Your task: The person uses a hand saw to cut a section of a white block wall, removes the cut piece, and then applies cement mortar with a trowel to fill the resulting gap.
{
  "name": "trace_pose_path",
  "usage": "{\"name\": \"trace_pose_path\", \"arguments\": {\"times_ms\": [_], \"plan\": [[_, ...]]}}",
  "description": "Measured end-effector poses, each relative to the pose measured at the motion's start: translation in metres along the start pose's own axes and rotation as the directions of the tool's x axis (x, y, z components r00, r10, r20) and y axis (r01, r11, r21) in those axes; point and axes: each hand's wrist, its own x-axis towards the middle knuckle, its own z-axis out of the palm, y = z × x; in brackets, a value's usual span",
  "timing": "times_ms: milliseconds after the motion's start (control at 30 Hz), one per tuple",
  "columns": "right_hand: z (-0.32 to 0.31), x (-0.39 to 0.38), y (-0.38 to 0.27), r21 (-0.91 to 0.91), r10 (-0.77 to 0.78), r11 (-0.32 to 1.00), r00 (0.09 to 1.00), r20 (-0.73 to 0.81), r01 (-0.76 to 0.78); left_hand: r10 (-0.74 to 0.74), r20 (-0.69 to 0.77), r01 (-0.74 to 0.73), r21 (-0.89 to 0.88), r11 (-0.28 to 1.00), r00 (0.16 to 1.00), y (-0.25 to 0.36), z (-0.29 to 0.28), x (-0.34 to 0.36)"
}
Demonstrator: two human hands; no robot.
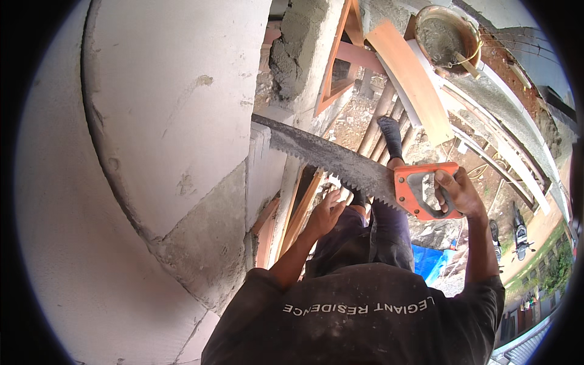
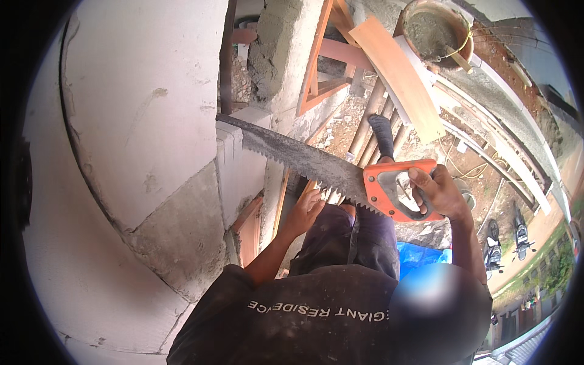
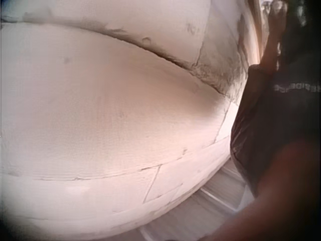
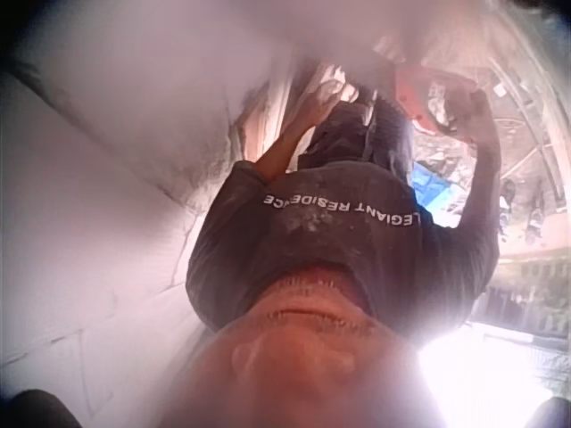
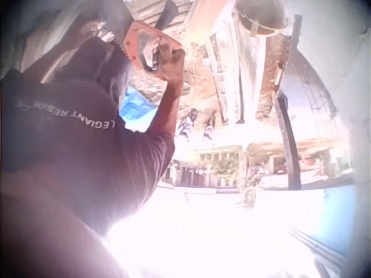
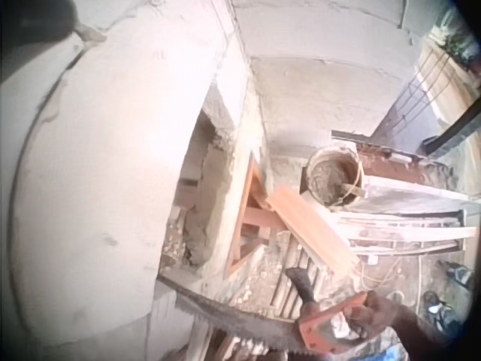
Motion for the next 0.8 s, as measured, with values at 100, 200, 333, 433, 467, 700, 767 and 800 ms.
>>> {"name": "trace_pose_path", "arguments": {"times_ms": [100,200,333,433,467,700,767,800], "plan": [[0.036,0.051,-0.001,-0.059,-0.002,0.998,1.0,0.027,0.003,0.026,0.017,-0.028,0.083,0.996,1.0,0.003,-0.005,0.001],[0.07,0.096,-0.024,-0.096,-0.033,0.994,0.995,0.092,0.042,0.028,0.032,-0.031,0.092,0.995,0.999,0.007,0.01,-0.002],[0.029,0.052,-0.011,-0.132,0.023,0.991,0.996,0.084,-0.012,0.076,0.003,-0.075,0.128,0.989,0.997,0.018,0.011,0.005],[0.002,0.012,-0.001,-0.049,0.017,0.999,1.0,0.008,-0.017,0.033,0.038,-0.036,0.089,0.995,0.999,0.002,0.006,-0.003],[0.012,0.028,0.002,-0.064,0.021,0.998,0.999,0.038,-0.019,0.021,0.031,-0.024,0.102,0.994,0.999,-0.005,0.002,0.003],[0.049,0.065,-0.001,-0.087,0.024,0.996,0.992,0.125,-0.013,0.036,0.06,-0.041,0.08,0.996,0.998,0.015,0.008,0.013],[0.011,0.031,0.004,-0.017,-0.014,1.0,0.998,0.067,0.015,0.052,0.094,-0.051,-0.012,0.999,0.994,0.017,0.01,0.012],[-0.005,0.005,0.005,0.018,-0.013,1.0,1.0,0.019,0.013,0.059,0.104,-0.049,-0.097,0.994,0.993,0.02,0.011,0.012]]}}
